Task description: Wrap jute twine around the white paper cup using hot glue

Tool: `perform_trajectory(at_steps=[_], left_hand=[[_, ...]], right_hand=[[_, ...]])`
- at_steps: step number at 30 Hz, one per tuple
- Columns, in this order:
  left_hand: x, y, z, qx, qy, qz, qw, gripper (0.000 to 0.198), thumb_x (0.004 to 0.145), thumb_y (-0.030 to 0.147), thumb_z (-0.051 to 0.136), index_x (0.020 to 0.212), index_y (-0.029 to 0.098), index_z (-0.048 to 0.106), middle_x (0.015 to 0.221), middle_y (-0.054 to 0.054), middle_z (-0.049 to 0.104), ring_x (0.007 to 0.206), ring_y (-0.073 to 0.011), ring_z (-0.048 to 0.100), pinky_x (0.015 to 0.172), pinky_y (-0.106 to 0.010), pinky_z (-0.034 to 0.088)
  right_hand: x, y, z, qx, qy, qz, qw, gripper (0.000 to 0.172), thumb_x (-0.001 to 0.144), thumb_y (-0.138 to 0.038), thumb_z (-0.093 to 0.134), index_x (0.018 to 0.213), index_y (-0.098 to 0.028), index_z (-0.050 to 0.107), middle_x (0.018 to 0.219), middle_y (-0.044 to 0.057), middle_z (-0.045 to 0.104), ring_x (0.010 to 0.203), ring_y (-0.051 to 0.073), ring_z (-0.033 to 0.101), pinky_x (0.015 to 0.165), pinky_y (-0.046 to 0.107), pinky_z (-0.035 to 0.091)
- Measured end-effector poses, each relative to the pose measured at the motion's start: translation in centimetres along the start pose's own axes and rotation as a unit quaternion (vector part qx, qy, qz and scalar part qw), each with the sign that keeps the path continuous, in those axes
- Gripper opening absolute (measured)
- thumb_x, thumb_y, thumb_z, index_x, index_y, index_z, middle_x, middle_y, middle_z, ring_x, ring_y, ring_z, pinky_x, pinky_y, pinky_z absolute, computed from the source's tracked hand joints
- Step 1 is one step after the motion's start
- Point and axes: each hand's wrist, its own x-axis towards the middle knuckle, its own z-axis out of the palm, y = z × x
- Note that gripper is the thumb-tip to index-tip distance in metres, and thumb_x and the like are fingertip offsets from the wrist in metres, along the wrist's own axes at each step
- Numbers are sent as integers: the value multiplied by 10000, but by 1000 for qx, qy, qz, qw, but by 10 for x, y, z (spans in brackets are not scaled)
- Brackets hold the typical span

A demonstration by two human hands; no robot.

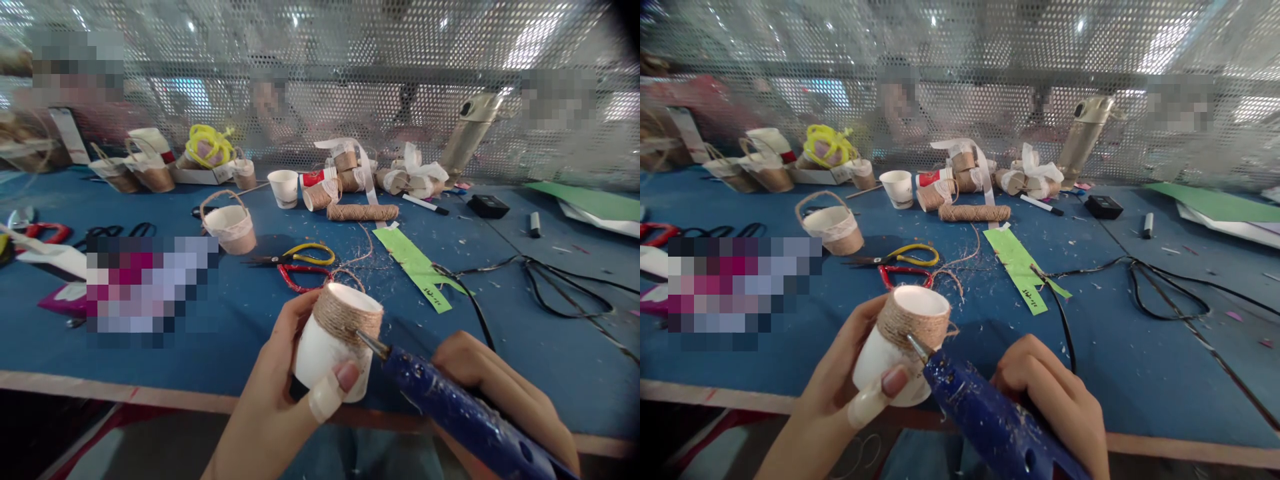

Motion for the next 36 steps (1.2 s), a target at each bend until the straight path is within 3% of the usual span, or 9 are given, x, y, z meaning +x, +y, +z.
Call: perform_trajectory(at_steps=[12,28,36], left_hand=[[-1,2,0,-15,3,-25,1000,618,802,531,871,1307,287,612,1227,-36,732,1067,-249,685,887,-300,576],[3,-8,-2,4,-15,23,1000,606,868,561,812,1348,286,563,1263,-48,734,1087,-239,679,904,-310,567],[4,-10,-3,15,-13,21,1000,631,857,577,811,1352,276,561,1260,-69,738,1101,-296,700,925,-366,548]], right_hand=[[-1,-1,1,10,10,5,1000,246,981,-67,650,832,-234,548,791,-9,563,673,136,603,539,238,428],[2,3,2,8,17,-7,1000,268,972,-38,647,819,-232,544,786,-16,547,643,121,583,546,230,443],[1,4,0,5,7,-9,1000,262,971,-38,651,827,-234,554,797,-11,561,659,131,604,562,230,465]])
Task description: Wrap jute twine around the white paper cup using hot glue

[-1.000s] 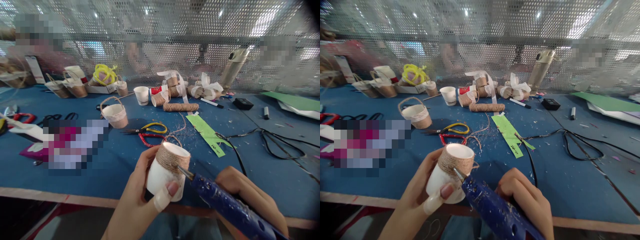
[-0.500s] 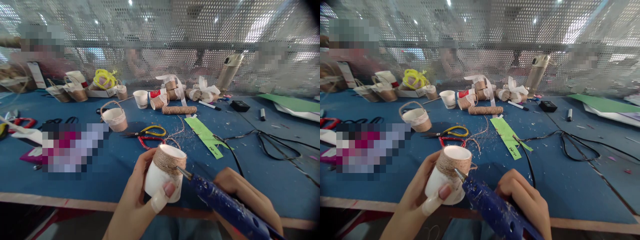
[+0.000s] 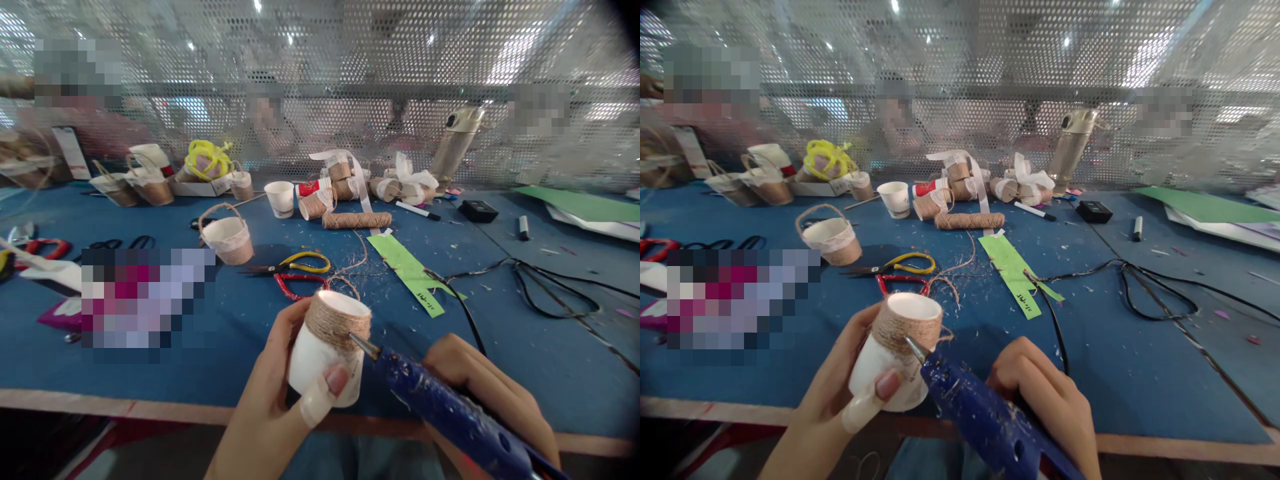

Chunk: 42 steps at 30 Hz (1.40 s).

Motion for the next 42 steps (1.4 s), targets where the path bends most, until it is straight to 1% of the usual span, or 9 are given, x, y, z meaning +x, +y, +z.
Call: perform_trajectory(at_steps=[4,7,14,21,23,26,31,36,42], left_hand=[[-1,5,1,3,-2,-12,1000,612,858,570,812,1355,298,580,1282,-43,727,1124,-264,674,924,-326,550],[-2,9,1,1,7,-14,1000,572,843,552,835,1307,296,616,1216,-27,723,1086,-237,656,899,-295,549],[-3,10,3,-6,10,-24,1000,604,836,566,832,1326,287,616,1245,-39,721,1112,-259,636,916,-323,536],[-3,10,1,-8,5,-29,1000,572,828,559,846,1290,301,626,1219,-7,721,1100,-227,645,903,-277,540],[-3,10,-1,4,-3,-27,1000,586,834,559,837,1307,292,618,1217,-13,727,1101,-231,653,904,-279,546],[-2,9,-2,18,-3,-23,1000,590,843,557,825,1320,283,613,1233,-17,728,1109,-233,657,908,-278,551],[-2,8,-1,14,3,-15,1000,578,827,560,838,1288,277,635,1211,-29,733,1077,-245,670,884,-294,564],[-3,10,0,-9,-11,-19,1000,552,843,501,845,1297,281,620,1183,-41,756,1041,-280,721,931,-378,569],[-3,11,0,-4,1,-23,1000,571,813,516,865,1270,267,628,1187,-52,760,1045,-285,717,931,-376,592]], right_hand=[[-1,0,0,-3,-5,-4,1000,272,975,-28,643,832,-235,540,796,-16,554,651,122,587,564,227,456],[-1,-1,1,3,0,-3,1000,269,977,-28,639,840,-236,536,800,-16,542,657,122,577,560,229,447],[0,0,1,9,5,-1,1000,266,983,-31,631,843,-234,532,801,-16,527,657,120,568,557,236,430],[0,-3,3,13,11,-5,1000,256,977,-33,616,842,-234,532,803,-18,535,658,121,563,568,237,427],[0,-7,5,17,7,3,1000,261,987,-31,595,837,-235,536,810,-17,545,675,122,565,578,241,415],[0,-13,11,29,57,55,996,285,1027,-50,535,807,-231,520,796,-18,504,683,130,520,613,272,376],[0,-20,17,50,75,73,993,293,1014,-42,556,794,-228,501,789,-25,488,681,130,483,629,288,341],[1,-21,16,52,70,76,993,294,1024,-51,550,788,-225,525,796,-24,501,685,128,494,637,290,342],[0,-20,16,57,74,70,993,300,1022,-34,540,789,-222,519,793,-23,513,696,123,519,637,277,362]])
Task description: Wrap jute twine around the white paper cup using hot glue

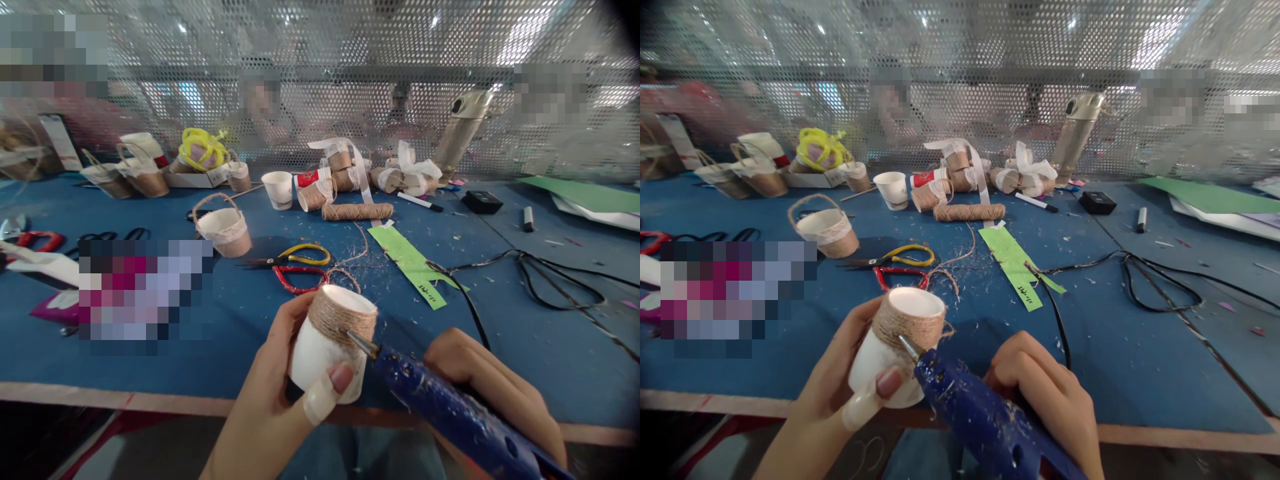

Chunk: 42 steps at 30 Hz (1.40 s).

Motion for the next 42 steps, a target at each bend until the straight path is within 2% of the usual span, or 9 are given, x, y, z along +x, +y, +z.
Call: perform_trajectory(at_steps=[2,7,14,21,26,29,35,42], left_hand=[[0,0,0,6,2,0,1000,577,813,519,862,1281,273,630,1186,-40,754,1050,-269,706,924,-345,583],[-1,0,0,22,5,2,1000,596,815,555,847,1295,274,631,1241,-23,738,1072,-229,669,883,-262,559],[0,0,0,12,0,6,1000,585,815,563,851,1285,285,641,1222,-4,741,1073,-212,655,888,-244,535],[-1,-2,-1,30,3,12,999,580,818,553,846,1285,282,634,1192,-17,746,1071,-233,667,885,-276,556],[0,1,-1,7,-24,-2,1000,561,848,507,839,1298,271,603,1173,-44,752,1022,-276,714,944,-392,569],[0,3,0,3,-20,-9,1000,574,838,517,849,1291,268,600,1155,-48,750,998,-286,717,964,-428,570],[-1,2,-1,14,-12,14,1000,537,832,510,850,1262,271,633,1134,-45,760,991,-280,716,876,-367,591],[-1,0,1,7,-7,16,1000,532,829,510,855,1267,291,646,1172,-8,752,1025,-212,681,837,-243,575]], right_hand=[[0,3,-2,-4,-4,-9,1000,295,1016,-23,540,800,-222,513,799,-22,516,689,121,527,626,275,367],[1,13,-13,-38,-66,-68,995,279,977,-23,636,832,-229,515,804,-30,548,664,103,569,594,225,430],[2,14,-14,-63,-62,-78,993,279,980,-11,613,844,-235,514,807,-24,547,671,112,579,585,229,437],[0,13,-16,-56,-74,-67,993,267,966,-39,647,847,-237,512,810,-21,552,672,118,581,581,229,441],[4,10,-14,-56,-64,-67,994,269,989,-37,610,826,-233,522,785,-26,548,651,108,585,577,211,450],[5,10,-13,-56,-49,-64,995,273,987,-29,600,815,-231,534,781,-17,556,656,118,601,574,222,449],[4,11,-15,-56,-67,-64,994,272,958,-27,651,833,-235,528,793,-18,562,656,121,597,588,223,470],[2,9,-16,-48,-68,-60,995,224,998,-77,603,845,-235,560,819,-10,576,676,124,605,603,219,484]])
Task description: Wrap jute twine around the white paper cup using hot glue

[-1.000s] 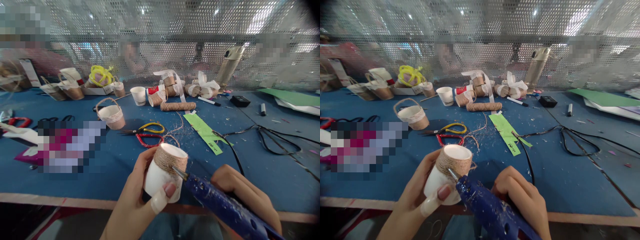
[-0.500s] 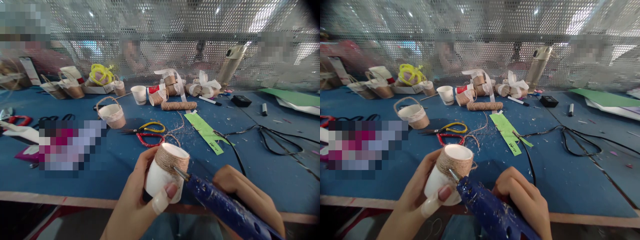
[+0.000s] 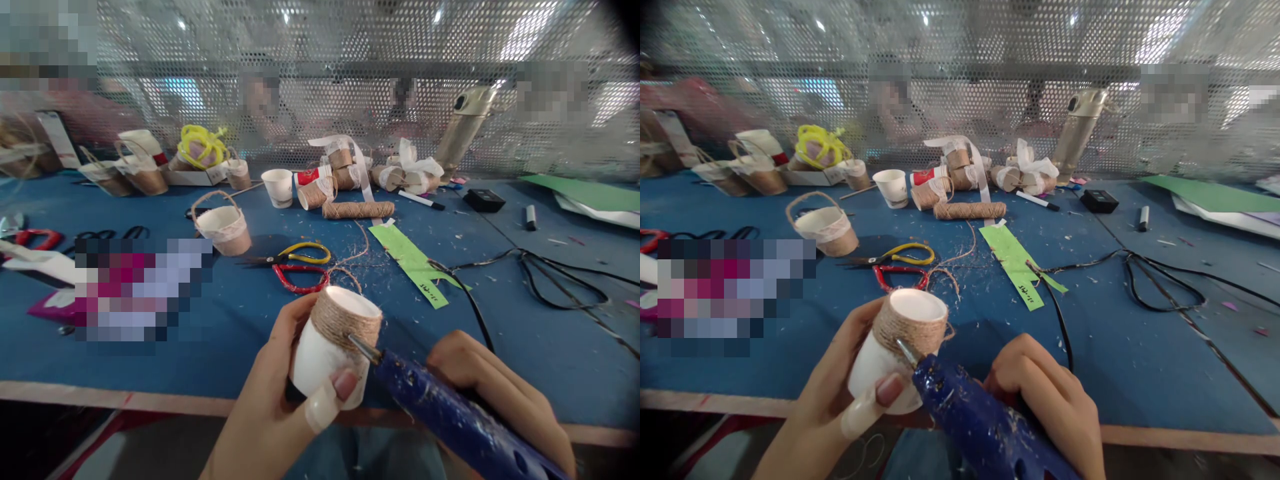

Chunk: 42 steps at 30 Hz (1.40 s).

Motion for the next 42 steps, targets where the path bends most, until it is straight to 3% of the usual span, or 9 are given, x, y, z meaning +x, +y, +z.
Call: perform_trajectory(at_steps=[11,12,19,23,27,31,42], left_hand=[[-1,0,1,6,-9,2,1000,545,827,519,852,1273,285,643,1193,-29,747,1012,-242,693,850,-297,575],[-1,0,1,6,-13,1,1000,541,831,525,848,1271,287,641,1180,-30,749,991,-243,703,851,-311,573],[-2,-3,1,11,-8,3,1000,553,828,523,852,1292,307,642,1191,-25,744,1020,-251,699,857,-314,576],[-3,-3,1,11,-4,5,1000,554,822,523,860,1288,311,649,1204,-14,743,1045,-233,685,843,-265,577],[-2,-2,-1,25,-13,13,1000,542,835,515,846,1293,306,645,1188,-20,751,1013,-233,702,846,-281,577],[-1,-3,-2,30,-14,11,999,540,821,505,855,1280,304,653,1206,-21,752,1043,-243,694,857,-287,574],[-2,-5,-2,24,-18,6,1000,527,810,510,874,1271,362,666,1190,35,771,1024,-204,689,828,-230,568]], right_hand=[[-4,-3,1,12,26,12,1000,236,1054,-159,569,830,-235,574,780,-8,549,641,132,566,577,250,447],[-4,-3,2,16,3,8,1000,225,1057,-164,567,843,-234,583,785,-5,555,647,135,574,572,250,448],[-1,-6,9,23,59,4,998,280,1095,-355,538,839,-246,566,776,19,537,627,168,539,546,293,428],[-2,-4,4,17,1,0,1000,250,1093,-331,545,861,-244,577,788,17,574,635,153,584,556,260,470],[-4,-5,0,20,15,6,1000,309,1095,-441,510,867,-245,586,800,29,589,643,161,595,555,264,489],[-3,-4,0,26,13,9,1000,208,1056,-312,594,857,-252,595,774,16,595,623,156,603,539,249,498],[-5,-1,-3,8,-14,-4,1000,208,1074,-302,575,874,-246,557,783,7,579,638,144,587,564,240,498]])
